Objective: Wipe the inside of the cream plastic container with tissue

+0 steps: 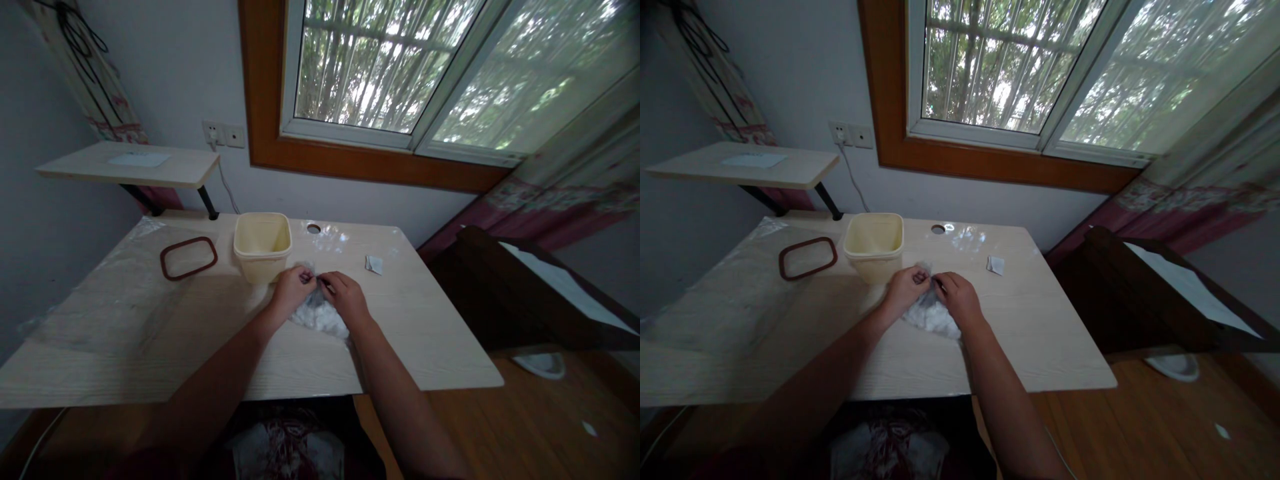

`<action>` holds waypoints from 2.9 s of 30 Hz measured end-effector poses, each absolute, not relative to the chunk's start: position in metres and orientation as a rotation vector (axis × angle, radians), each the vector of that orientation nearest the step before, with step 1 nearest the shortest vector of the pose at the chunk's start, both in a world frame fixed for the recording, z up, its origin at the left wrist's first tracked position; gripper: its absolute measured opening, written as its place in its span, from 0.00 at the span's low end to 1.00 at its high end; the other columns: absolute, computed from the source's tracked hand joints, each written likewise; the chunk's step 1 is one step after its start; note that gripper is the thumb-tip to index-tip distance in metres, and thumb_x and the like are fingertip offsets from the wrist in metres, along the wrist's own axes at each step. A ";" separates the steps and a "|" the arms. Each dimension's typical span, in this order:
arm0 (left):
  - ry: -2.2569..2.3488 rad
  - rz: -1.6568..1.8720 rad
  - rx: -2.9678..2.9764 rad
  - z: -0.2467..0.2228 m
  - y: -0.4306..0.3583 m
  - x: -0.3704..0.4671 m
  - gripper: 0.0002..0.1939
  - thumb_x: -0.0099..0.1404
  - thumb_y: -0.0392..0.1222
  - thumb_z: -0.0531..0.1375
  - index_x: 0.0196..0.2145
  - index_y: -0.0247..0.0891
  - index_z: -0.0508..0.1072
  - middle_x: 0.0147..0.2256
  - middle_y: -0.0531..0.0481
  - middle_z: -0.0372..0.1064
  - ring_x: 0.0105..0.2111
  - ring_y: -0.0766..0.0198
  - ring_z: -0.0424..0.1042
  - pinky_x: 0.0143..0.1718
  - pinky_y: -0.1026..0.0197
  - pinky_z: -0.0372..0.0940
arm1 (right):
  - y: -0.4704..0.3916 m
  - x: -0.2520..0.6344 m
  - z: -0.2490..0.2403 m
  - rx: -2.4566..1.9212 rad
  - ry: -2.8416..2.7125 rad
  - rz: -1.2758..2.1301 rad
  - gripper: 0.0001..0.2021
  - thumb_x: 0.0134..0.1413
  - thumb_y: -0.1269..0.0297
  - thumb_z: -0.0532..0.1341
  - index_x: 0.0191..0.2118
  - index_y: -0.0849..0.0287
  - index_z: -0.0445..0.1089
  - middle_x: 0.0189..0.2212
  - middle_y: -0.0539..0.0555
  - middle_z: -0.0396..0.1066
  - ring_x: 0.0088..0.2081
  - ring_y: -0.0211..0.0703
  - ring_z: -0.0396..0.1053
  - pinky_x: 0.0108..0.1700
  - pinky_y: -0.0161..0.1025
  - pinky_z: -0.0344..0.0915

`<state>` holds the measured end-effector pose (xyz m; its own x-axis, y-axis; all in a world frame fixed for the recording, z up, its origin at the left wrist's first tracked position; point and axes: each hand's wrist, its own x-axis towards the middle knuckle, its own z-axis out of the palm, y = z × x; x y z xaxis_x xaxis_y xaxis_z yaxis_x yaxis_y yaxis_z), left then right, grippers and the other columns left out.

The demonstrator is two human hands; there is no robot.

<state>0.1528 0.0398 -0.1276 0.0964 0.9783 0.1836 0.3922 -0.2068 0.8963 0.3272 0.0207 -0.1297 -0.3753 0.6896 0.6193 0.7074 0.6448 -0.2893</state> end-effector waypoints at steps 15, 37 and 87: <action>1.384 1.066 1.751 -0.129 0.039 0.154 0.03 0.56 0.33 0.64 0.31 0.37 0.76 0.29 0.52 0.76 0.30 0.66 0.74 0.34 0.66 0.64 | 0.022 0.328 -0.132 -1.174 -2.152 -0.080 0.07 0.64 0.67 0.60 0.43 0.57 0.76 0.34 0.56 0.78 0.34 0.45 0.75 0.39 0.38 0.71; 1.230 1.148 1.587 -0.120 0.038 0.156 0.04 0.56 0.30 0.62 0.30 0.36 0.75 0.27 0.54 0.74 0.29 0.67 0.73 0.34 0.67 0.65 | 0.014 0.327 -0.121 -1.098 -2.083 -0.172 0.07 0.62 0.70 0.58 0.42 0.57 0.72 0.30 0.56 0.74 0.33 0.46 0.71 0.37 0.40 0.68; 1.168 1.363 1.656 -0.117 0.036 0.157 0.06 0.53 0.28 0.63 0.26 0.37 0.73 0.31 0.52 0.70 0.31 0.66 0.72 0.36 0.64 0.69 | 0.016 0.329 -0.122 -0.958 -1.988 -0.015 0.08 0.58 0.73 0.60 0.41 0.55 0.72 0.31 0.53 0.74 0.34 0.43 0.72 0.38 0.39 0.71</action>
